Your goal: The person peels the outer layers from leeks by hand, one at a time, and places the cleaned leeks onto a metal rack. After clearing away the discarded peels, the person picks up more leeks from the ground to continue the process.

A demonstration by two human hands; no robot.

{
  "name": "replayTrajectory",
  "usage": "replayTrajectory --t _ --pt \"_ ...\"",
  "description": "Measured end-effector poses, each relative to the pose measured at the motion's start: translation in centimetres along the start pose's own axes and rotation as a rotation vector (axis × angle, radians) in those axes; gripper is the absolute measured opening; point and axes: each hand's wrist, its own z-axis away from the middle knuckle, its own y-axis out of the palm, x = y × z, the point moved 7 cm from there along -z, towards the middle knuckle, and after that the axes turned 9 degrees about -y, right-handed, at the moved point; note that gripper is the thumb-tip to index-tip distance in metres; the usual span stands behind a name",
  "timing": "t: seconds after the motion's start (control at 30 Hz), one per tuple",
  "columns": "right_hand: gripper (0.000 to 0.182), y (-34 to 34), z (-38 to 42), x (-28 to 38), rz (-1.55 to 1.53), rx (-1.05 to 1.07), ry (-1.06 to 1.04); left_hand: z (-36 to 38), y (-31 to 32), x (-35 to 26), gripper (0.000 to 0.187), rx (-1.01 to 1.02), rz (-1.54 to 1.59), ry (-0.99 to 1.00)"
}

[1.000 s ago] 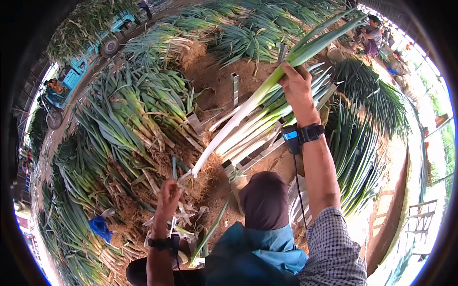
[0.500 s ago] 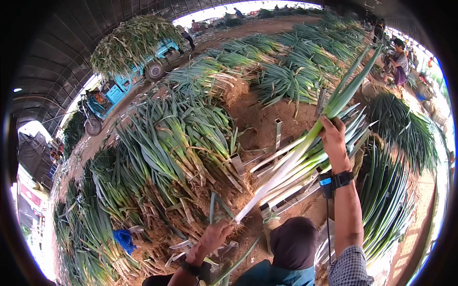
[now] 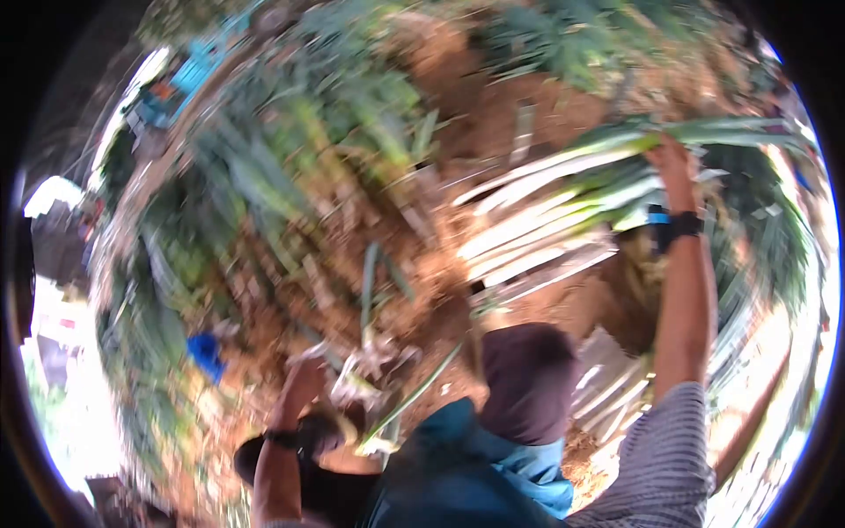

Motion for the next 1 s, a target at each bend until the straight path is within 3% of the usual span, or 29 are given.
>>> replayTrajectory --t 0.03,0.07,0.1,0.17,0.2,0.3,0.37,0.43,0.53,0.6,0.67,0.7,0.8,0.9,1.0 --pt "0.027 0.2 -0.8 -3.0 -0.12 0.094 -0.007 0.5 -0.4 -1.3 0.016 0.038 -0.13 -0.048" --pt "0.031 0.4 -1.6 -5.8 -0.237 0.188 -0.003 0.8 0.1 -1.5 0.022 -0.021 -0.318 0.067" --pt "0.029 0.9 -1.8 -7.1 -0.321 0.176 0.034 0.3 1.5 0.3 0.021 0.093 -0.262 -0.151" --pt "0.028 2.1 -2.3 -9.4 -0.487 0.142 0.108 1.4 2.9 2.5 0.025 0.028 -0.126 -0.172" --pt "0.031 2.3 -2.4 -10.7 -0.541 0.007 0.251 1.6 3.2 2.6 0.027 0.027 -0.114 -0.194" --pt "0.033 3.3 -3.4 -11.4 -0.187 0.179 0.058 0.9 4.9 3.4 0.031 0.081 -0.072 -0.248" --pt "0.036 3.4 -4.3 -12.7 -0.153 0.225 0.042 -1.0 5.3 2.8 0.033 0.127 -0.223 -0.121" --pt "0.042 3.0 -5.6 -14.3 -0.222 0.211 0.234 -3.2 4.3 1.3 0.033 0.09 -0.046 -0.268" --pt "0.048 3.9 -6.1 -14.8 -0.372 0.048 0.606 -5.8 3.1 -0.7 0.032 -0.009 0.083 -0.193" --pt "0.05 5.7 -6.1 -11.8 -0.43 0.138 0.532 -7.8 2.4 -0.8 0.033 -0.071 0.155 -0.251" --pt "0.051 7.8 -5.2 -6.7 -0.53 0.451 0.369 -10.1 2.6 0.8 0.034 -0.188 0.319 -0.312" --pt "0.052 7.8 -5.0 -4.9 -0.381 0.359 0.408 -10.9 2.5 2.6 0.033 -0.434 0.364 -0.266" --pt "0.052 8.1 -3.8 3.5 -0.128 0.371 0.255 -15.5 3.0 7.0 0.027 -0.498 0.446 -0.331" --pt "0.05 10.5 -0.5 13.3 0.057 0.395 0.056 -17.5 3.8 6.2 0.021 -0.292 0.971 -0.503" --pt "0.054 16.2 4.5 23.3 0.283 0.553 -0.152 -17.7 3.8 3.9 0.021 -0.293 1.148 -0.521"
